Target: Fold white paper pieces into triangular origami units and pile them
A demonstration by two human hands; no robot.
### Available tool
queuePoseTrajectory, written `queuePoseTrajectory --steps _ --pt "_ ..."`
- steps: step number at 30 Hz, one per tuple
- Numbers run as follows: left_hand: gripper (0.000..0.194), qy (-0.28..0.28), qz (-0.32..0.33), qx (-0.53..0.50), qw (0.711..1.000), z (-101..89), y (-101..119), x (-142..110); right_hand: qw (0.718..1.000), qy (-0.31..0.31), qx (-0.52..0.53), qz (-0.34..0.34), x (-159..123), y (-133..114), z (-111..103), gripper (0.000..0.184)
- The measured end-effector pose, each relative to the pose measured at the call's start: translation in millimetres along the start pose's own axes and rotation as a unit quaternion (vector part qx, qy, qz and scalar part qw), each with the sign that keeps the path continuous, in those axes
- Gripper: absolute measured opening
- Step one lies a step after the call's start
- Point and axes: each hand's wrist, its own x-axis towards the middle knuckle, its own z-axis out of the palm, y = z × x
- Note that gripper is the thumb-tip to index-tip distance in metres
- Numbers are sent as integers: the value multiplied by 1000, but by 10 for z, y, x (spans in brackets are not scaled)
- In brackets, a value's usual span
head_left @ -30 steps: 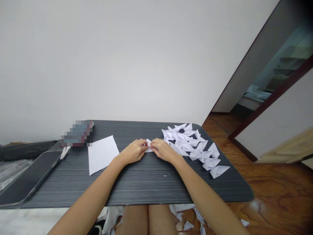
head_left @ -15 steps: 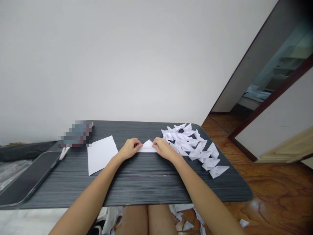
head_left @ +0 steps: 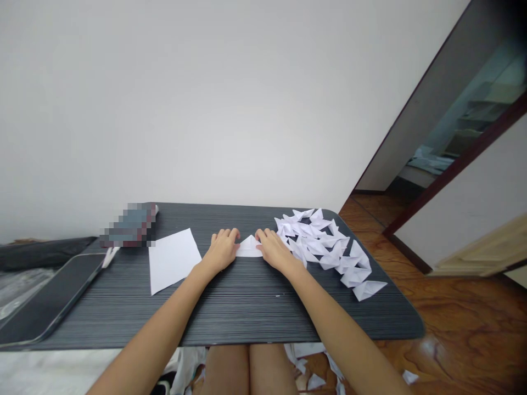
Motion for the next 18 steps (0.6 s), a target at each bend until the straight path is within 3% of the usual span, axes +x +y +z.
queuePoseTrajectory --steps 4,6,11,18 --pt "37 -36 167 -21 985 -20 67 -11 998 -1 -59 -21 11 -78 47 17" --pt "38 -55 215 -53 974 -27 94 -9 998 -15 -57 -30 8 -120 83 25" --pt "23 -36 194 -15 980 -79 190 -69 996 -2 -87 -12 -98 -233 78 24" --pt "29 -12 107 -16 994 -75 108 -120 990 -9 -139 3 -277 -240 12 21"
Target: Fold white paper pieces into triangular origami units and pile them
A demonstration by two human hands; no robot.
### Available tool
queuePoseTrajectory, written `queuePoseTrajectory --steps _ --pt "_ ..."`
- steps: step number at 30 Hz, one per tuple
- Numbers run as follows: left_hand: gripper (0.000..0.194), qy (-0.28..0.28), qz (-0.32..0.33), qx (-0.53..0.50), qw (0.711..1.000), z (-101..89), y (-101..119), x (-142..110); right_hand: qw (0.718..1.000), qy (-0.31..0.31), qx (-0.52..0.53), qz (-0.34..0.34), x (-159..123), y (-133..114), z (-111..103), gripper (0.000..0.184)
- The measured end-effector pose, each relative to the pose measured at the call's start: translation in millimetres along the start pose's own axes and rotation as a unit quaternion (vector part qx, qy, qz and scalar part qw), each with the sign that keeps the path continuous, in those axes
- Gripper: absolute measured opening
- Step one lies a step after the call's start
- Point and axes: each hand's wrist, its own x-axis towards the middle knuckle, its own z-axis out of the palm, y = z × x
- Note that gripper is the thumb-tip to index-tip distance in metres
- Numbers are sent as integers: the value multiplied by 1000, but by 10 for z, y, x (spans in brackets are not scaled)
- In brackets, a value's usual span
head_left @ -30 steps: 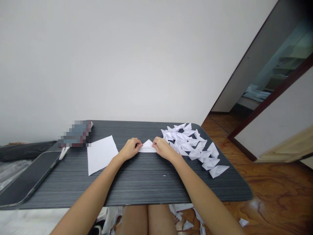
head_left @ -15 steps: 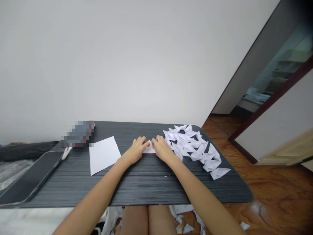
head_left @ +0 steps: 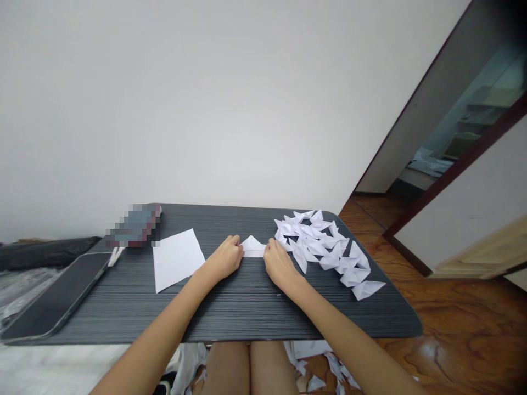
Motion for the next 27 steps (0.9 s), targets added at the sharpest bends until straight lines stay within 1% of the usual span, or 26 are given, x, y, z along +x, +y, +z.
queuePoseTrajectory --steps 2,5,7,8,10,12,16,17,19,21,22,24,25,26,27 --pt "27 3 -43 -31 999 47 -59 28 1000 -2 6 4 24 -3 4 20" --pt "18 28 -110 -62 992 123 -114 66 998 7 23 51 118 -19 8 22" --pt "17 41 -129 -57 989 152 -125 62 996 24 38 77 184 -19 23 21" --pt "21 43 -134 -51 989 158 -125 51 995 33 50 80 209 -14 39 22" --pt "27 40 -137 -40 989 157 -118 22 993 46 86 64 239 0 86 27" --pt "27 32 -131 -38 990 150 -111 0 989 46 133 55 251 13 144 29" --pt "21 24 -124 -57 990 146 -117 -1 969 23 223 106 261 18 210 29" --pt "20 24 -123 -64 990 142 -121 3 966 18 236 104 262 18 202 27" --pt "17 27 -114 -76 990 117 -122 7 967 21 244 70 255 20 155 19" --pt "16 49 -96 -77 991 65 -117 3 971 48 230 29 239 33 81 9" --pt "16 70 -88 -72 991 32 -114 -2 973 72 220 18 229 45 41 8" --pt "18 115 -68 -54 990 -37 -117 -17 972 115 206 1 209 77 -22 10" --pt "19 127 -53 -47 989 -66 -123 -26 971 128 202 -8 201 96 -40 11" --pt "20 128 -34 -43 990 -87 -134 -34 970 136 199 -18 193 117 -48 12" --pt "21 117 -11 -45 992 -101 -147 -42 971 135 197 -29 187 137 -45 12"
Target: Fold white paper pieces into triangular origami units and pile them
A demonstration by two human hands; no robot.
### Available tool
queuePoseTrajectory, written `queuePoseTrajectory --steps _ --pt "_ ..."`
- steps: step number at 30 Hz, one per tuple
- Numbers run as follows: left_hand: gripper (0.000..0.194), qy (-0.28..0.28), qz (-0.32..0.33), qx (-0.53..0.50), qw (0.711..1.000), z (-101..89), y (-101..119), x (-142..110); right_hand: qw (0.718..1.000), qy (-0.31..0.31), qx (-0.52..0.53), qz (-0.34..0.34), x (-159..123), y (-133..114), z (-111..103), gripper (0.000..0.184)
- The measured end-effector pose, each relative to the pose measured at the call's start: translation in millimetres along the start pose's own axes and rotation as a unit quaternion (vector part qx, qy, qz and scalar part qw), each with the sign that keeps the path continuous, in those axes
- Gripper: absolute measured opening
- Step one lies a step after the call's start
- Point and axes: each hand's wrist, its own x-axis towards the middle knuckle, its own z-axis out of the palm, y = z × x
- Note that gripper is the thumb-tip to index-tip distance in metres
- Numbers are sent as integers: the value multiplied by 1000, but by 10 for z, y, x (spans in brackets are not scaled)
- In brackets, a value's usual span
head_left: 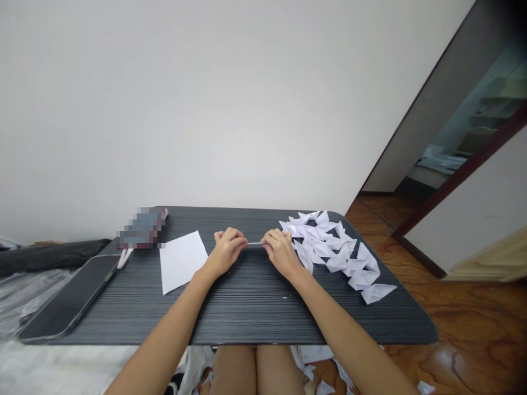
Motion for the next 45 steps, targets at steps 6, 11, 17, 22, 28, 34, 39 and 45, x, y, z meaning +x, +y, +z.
queuePoseTrajectory --steps 6,11,17,22,28,34,39,45 --pt "21 -96 45 -53 993 11 -43 -24 997 -72 8 -16 -55 102 58 14" --pt "21 -100 -47 -80 991 70 -32 -13 993 -75 73 55 -34 133 95 17" --pt "18 -102 -152 -93 979 110 -8 28 984 -104 117 83 31 153 137 26" --pt "18 -123 -176 -68 974 113 29 42 988 -90 70 102 17 145 184 28" --pt "13 -104 -171 -17 980 153 51 -5 997 -38 -37 59 -37 61 212 14" --pt "19 -112 -161 -27 980 160 27 -45 995 -62 -59 59 -91 58 233 25" --pt "21 -101 -140 1 985 160 27 -77 990 -61 -86 96 -118 65 210 28" --pt "22 -69 -25 -29 997 150 30 -98 997 -22 -6 73 -144 51 212 19"
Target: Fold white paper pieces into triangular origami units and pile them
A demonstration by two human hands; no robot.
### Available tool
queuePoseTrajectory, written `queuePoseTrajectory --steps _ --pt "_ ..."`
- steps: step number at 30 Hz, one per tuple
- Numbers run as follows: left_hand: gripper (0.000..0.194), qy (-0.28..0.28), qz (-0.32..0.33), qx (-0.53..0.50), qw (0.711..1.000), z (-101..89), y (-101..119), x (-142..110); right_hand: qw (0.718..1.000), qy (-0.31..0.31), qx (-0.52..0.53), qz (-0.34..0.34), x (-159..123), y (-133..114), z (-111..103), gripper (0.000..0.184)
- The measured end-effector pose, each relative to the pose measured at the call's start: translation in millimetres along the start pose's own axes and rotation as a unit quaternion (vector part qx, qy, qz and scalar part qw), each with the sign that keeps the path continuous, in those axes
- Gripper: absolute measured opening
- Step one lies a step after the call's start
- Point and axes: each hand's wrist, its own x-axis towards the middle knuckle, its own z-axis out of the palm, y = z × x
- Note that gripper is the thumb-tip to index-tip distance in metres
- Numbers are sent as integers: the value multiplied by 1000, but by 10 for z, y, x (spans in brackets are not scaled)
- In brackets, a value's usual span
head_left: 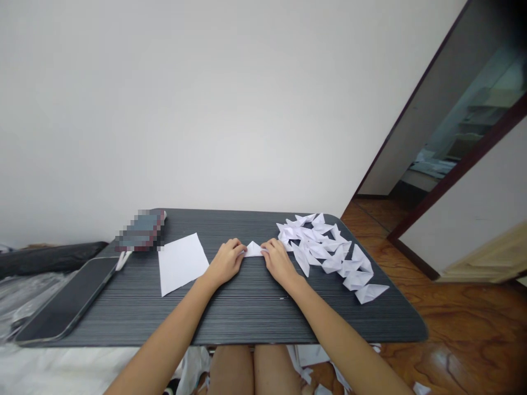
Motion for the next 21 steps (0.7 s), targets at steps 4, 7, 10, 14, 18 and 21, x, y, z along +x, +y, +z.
queuePoseTrajectory --steps 4,7,10,14,18,21 --pt "18 21 2 -44 999 29 -37 12 998 -2 45 48 41 31 66 23" --pt "20 40 -37 -63 997 51 -70 26 993 -21 70 94 83 52 95 24" --pt "21 44 -83 -97 991 41 -93 42 992 -41 96 77 105 47 77 16" --pt "18 79 -144 -181 970 -10 -104 76 979 -6 200 30 139 30 4 8" --pt "27 120 -211 -430 869 -68 -76 121 931 12 358 70 207 45 -64 9" --pt "31 128 -220 -605 755 -117 -28 139 889 24 447 95 245 65 -80 11"
